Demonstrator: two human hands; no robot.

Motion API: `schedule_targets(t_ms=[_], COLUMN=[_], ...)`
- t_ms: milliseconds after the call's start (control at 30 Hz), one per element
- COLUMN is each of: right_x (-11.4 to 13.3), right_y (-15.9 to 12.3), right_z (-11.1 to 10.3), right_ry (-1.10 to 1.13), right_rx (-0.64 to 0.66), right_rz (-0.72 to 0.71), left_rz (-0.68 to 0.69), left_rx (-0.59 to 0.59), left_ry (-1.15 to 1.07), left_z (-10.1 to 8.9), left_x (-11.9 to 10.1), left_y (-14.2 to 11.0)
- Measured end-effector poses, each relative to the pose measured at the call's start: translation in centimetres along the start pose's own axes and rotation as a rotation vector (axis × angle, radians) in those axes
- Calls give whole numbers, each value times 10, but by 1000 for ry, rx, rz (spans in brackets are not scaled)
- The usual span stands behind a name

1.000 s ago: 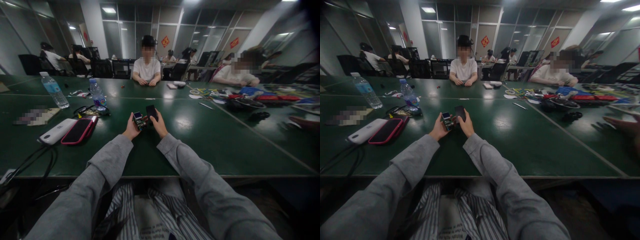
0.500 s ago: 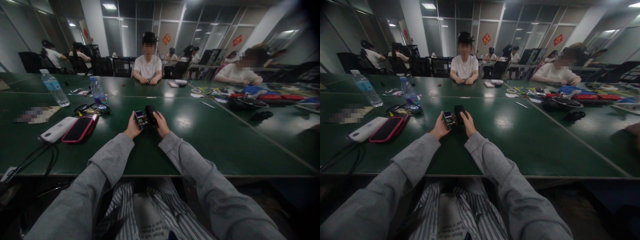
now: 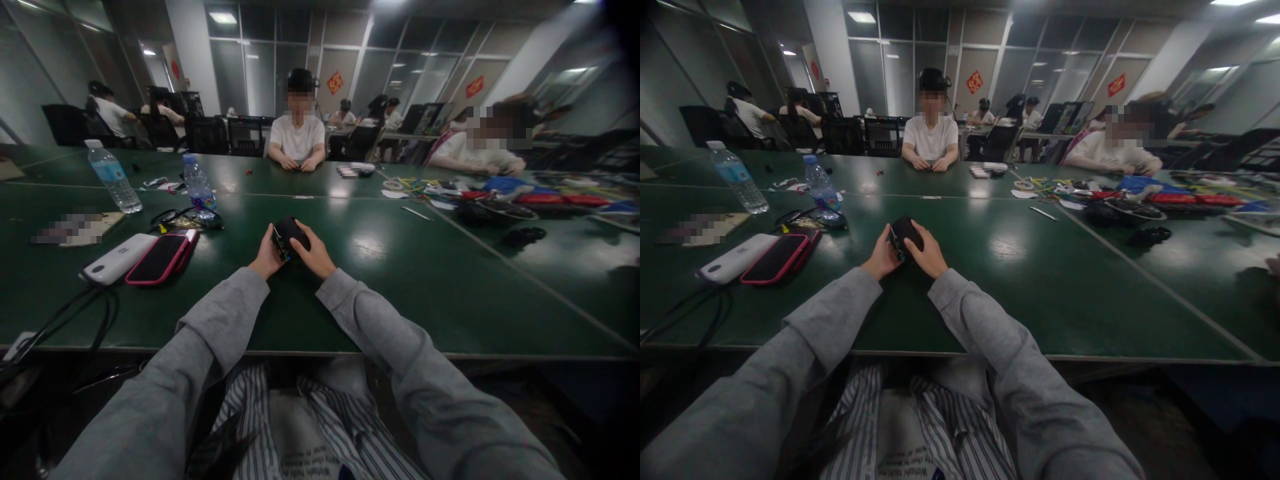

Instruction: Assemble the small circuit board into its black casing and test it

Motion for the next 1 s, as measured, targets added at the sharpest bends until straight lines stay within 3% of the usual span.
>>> schedule_targets(t_ms=[100, 467, 767, 867, 1000], right_x=[6, -10, -7, -12, -33], right_y=[-2, 0, -1, -1, 0], right_z=[1, 0, 0, 1, 2], right_ry=[-76, -73, -147, -114, 54], right_rx=[-3, -28, -10, -8, -54], right_rz=[-44, 41, 22, 31, 165], left_rz=[7, -11, -5, 0, -40], left_rx=[18, 33, 137, 156, 221], left_ry=[4, -7, -11, -15, 10], left_z=[3, 13, 26, 30, 35], left_x=[-1, -2, -1, -2, -2], left_y=[-1, -7, -10, -14, -18])
Point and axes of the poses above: each hand's wrist, its own y-axis towards the middle knuckle, its own z-axis out of the palm, x = y × z, the point moved 8 cm from there along y, towards the middle knuckle, and after that the axes turned 1 degree about -y, right-handed, at the moved point
